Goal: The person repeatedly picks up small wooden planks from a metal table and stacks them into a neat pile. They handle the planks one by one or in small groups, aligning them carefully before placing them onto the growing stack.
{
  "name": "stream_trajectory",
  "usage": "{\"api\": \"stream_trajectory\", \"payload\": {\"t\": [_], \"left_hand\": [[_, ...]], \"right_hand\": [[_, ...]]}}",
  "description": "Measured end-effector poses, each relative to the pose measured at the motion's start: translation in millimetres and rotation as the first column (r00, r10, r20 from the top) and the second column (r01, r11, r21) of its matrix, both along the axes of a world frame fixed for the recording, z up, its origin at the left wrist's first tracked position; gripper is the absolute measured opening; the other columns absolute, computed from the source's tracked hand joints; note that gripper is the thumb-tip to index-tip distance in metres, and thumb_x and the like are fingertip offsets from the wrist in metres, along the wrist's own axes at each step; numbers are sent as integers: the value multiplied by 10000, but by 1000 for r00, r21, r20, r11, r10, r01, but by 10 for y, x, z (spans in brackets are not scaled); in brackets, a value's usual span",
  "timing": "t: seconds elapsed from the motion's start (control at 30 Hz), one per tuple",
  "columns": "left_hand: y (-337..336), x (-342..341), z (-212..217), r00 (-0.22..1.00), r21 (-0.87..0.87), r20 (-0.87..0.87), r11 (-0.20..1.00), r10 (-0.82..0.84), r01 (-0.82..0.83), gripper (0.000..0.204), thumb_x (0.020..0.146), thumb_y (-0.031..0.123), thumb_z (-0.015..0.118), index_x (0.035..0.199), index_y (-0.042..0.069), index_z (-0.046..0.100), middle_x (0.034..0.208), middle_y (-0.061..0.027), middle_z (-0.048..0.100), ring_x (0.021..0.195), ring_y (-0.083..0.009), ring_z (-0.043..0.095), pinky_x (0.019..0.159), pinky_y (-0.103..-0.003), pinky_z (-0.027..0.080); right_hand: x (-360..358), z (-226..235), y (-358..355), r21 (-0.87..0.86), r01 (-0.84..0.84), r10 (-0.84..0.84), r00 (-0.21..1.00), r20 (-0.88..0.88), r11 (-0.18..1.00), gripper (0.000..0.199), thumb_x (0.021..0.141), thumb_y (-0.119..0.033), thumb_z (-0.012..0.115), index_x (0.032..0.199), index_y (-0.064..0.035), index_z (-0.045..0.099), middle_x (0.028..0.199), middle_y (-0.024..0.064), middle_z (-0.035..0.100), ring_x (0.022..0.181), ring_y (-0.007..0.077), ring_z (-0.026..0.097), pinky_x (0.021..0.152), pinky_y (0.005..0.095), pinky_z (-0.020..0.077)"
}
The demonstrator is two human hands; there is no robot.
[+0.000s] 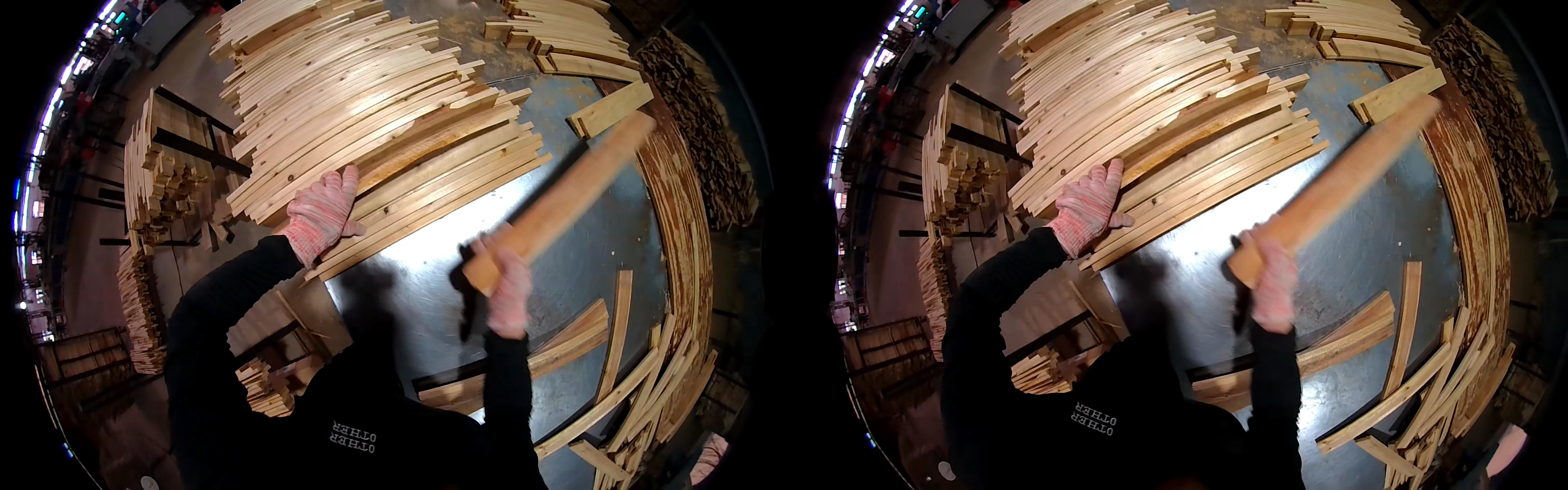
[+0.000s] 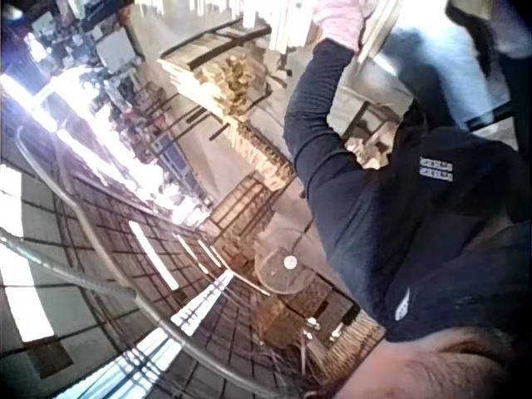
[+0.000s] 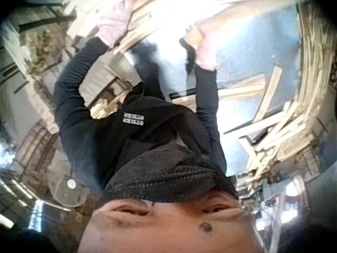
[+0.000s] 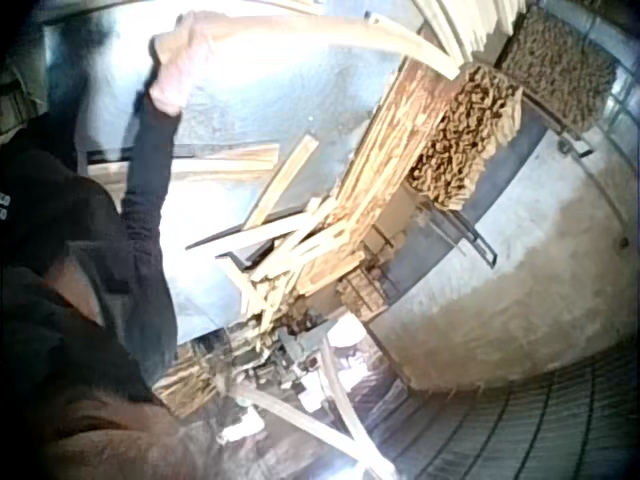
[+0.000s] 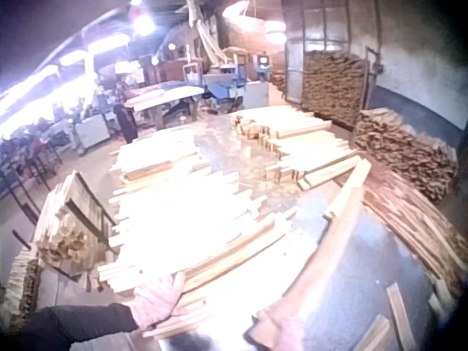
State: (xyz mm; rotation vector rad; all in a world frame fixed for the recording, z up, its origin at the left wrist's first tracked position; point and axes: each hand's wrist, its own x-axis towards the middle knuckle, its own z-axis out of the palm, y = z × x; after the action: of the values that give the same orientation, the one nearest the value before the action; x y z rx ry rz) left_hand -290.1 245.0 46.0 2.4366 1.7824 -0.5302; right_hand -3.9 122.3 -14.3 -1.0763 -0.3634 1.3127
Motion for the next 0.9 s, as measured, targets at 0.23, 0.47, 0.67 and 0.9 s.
{"api": "stream_trajectory", "payload": {"t": [0.23,0.47,0.67,0.9], "left_hand": [[105,-331,-183,957,191,30,941,-290,279,802,864,332,690,1540,100,327,1053,-141,617,862,-285,673,667,-486,533],[398,-592,-130,977,312,135,943,-164,115,1075,735,567,749,1550,40,287,1546,-348,279,1408,-524,288,1172,-617,185],[219,-350,87,954,493,108,849,-278,191,1040,779,492,757,1565,15,271,1544,-353,304,1427,-525,309,1172,-615,232],[-229,1143,569,258,558,357,427,-898,711,709,740,365,779,1375,142,556,1238,-138,588,1190,-308,564,1060,-544,394]], "right_hand": [[-922,-137,710,-12,119,-106,823,-559,993,553,890,-21,558,1426,63,446,1247,235,586,1166,351,616,1054,411,513],[-800,33,204,-40,91,-97,975,-201,995,594,868,-123,599,1403,68,424,1163,196,632,944,299,659,888,423,585],[-389,305,-357,-50,12,-22,981,-192,999,549,894,-164,656,1329,125,489,1151,208,661,980,282,689,852,409,609],[280,1046,-1936,-636,-151,580,603,548,757,386,911,-144,613,1276,-20,593,1028,113,698,907,213,686,840,357,552]]}}
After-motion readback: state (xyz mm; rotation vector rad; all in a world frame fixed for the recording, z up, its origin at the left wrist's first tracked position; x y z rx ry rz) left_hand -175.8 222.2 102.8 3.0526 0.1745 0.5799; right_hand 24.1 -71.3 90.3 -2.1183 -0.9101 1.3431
